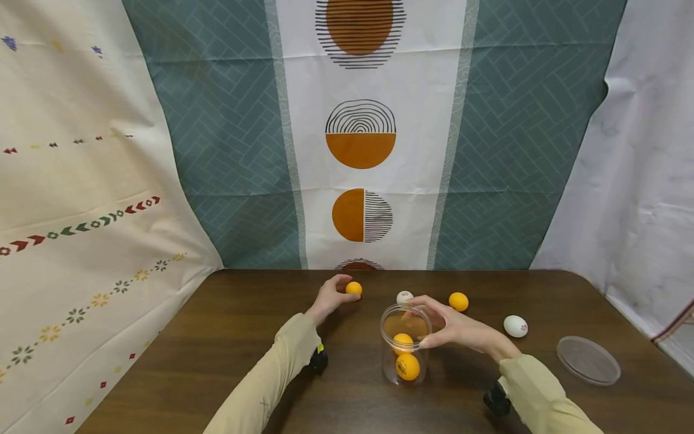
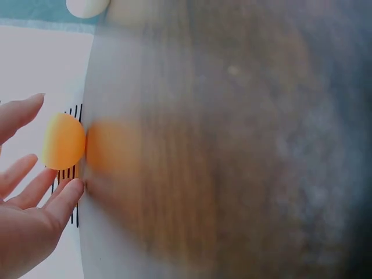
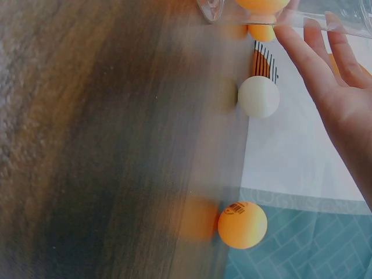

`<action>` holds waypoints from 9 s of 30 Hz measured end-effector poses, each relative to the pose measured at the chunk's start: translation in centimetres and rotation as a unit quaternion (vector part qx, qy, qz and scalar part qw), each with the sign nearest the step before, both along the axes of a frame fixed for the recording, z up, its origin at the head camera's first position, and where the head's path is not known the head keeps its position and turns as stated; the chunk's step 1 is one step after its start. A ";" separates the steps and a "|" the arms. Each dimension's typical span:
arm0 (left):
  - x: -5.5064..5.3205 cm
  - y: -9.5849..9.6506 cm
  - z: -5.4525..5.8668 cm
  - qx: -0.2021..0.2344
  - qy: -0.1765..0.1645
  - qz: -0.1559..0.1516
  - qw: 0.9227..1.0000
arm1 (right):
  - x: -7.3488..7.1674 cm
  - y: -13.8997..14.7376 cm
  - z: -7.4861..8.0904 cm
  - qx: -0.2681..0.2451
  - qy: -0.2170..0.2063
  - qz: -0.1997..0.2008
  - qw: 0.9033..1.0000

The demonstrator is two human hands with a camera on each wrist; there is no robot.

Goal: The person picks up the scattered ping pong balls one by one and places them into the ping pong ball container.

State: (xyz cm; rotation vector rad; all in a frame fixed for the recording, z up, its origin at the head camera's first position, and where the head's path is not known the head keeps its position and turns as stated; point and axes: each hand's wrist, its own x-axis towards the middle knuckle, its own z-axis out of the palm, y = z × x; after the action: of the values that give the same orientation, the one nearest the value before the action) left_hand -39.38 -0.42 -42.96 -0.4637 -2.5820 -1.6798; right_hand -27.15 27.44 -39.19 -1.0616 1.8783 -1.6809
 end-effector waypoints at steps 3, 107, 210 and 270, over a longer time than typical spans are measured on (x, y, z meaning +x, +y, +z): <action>0.0 -0.1 0.2 -0.004 -0.008 0.001 1.000 | -0.1 0.0 0.0 0.001 0.005 -0.001 1.000; 3.1 -2.4 5.1 -0.007 0.063 -0.096 0.993 | -0.1 0.1 -0.1 0.031 0.045 -0.019 0.998; 9.8 2.2 10.3 0.031 0.118 -0.282 0.952 | 0.4 0.0 -0.1 0.029 0.029 -0.029 0.999; 12.7 2.4 12.2 0.001 0.103 -0.324 0.940 | 0.4 0.2 -0.1 0.028 0.012 -0.027 0.999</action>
State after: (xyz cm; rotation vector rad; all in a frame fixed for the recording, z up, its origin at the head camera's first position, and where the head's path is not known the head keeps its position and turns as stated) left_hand -26.69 1.94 -30.79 -1.5349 -2.4094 -1.6417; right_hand -26.74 27.61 -39.29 -1.0227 1.9739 -1.6402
